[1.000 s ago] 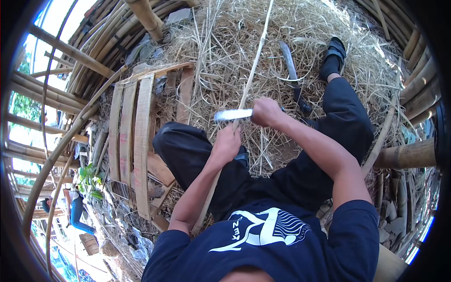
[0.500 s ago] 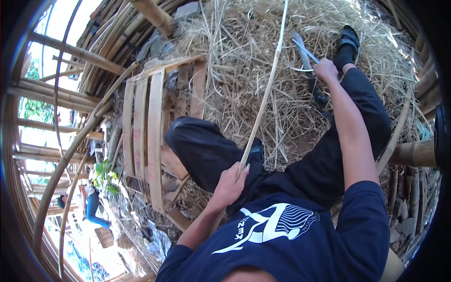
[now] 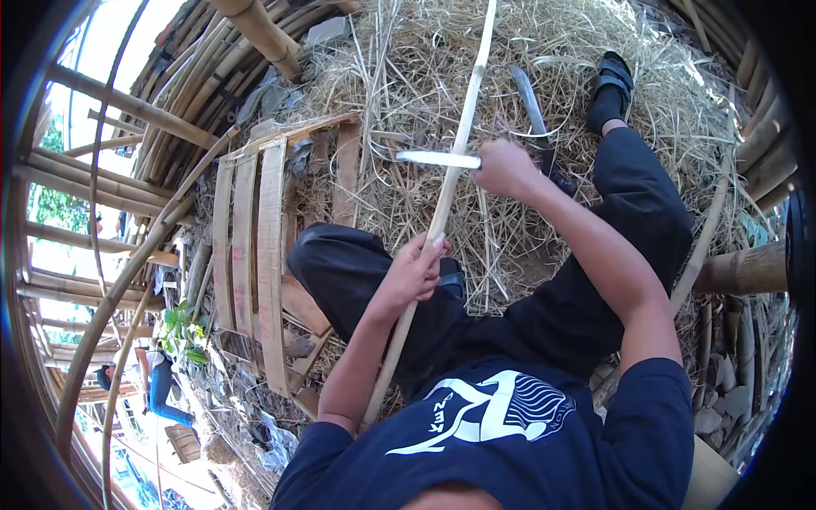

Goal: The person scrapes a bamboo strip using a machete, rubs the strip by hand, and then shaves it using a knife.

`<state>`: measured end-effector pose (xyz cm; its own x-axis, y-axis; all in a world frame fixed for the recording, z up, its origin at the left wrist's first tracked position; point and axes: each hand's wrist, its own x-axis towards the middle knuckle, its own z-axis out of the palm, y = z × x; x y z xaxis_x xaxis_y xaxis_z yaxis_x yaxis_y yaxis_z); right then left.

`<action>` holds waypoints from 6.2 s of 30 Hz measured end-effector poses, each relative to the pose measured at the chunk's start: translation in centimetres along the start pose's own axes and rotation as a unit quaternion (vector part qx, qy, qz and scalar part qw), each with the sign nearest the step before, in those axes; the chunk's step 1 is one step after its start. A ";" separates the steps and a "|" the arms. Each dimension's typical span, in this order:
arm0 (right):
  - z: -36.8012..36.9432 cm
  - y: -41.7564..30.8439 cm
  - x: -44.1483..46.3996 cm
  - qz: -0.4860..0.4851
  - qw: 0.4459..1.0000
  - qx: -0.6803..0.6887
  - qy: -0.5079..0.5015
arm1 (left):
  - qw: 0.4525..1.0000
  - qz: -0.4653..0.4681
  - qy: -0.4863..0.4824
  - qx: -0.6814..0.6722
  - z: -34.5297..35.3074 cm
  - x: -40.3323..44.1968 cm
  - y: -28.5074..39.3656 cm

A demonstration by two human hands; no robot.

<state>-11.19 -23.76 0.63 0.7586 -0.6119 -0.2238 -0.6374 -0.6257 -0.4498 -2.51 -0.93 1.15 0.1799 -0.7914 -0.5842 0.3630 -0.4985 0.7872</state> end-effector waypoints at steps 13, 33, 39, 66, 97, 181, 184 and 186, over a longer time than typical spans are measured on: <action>6.9 -0.1 -0.8 -0.088 0.995 -0.012 -0.042 | 0.979 0.073 0.092 0.165 -0.9 3.5 -1.7; 3.5 16.3 6.1 0.302 0.948 0.067 0.073 | 0.993 -0.068 0.078 0.048 3.1 -7.5 -2.1; 5.3 9.3 5.7 0.224 0.958 0.158 0.087 | 0.997 -0.046 0.048 -0.030 1.0 -7.1 -2.0; 5.6 5.2 3.4 0.150 0.984 0.054 0.076 | 0.996 0.021 0.071 0.041 2.3 -2.5 -1.0; 7.0 -1.8 -0.2 -0.097 0.995 0.026 -0.026 | 0.995 0.034 0.003 -0.094 -1.5 -0.5 1.5; 3.1 3.6 2.7 0.016 1.000 0.007 0.011 | 0.997 0.017 0.064 -0.044 -0.5 -10.0 -4.6; 2.1 2.7 1.7 0.011 0.999 -0.011 -0.039 | 0.997 0.026 0.051 -0.042 -1.2 -8.4 -3.6; 1.7 2.2 1.4 0.000 0.999 -0.024 -0.039 | 0.998 0.011 0.031 -0.050 -1.7 -7.3 -3.1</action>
<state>-11.29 -25.16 -2.08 0.7662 -0.5727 -0.2914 -0.6411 -0.6502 -0.4077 -3.35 7.00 2.60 0.2443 -0.7762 -0.5812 0.4468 -0.4418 0.7779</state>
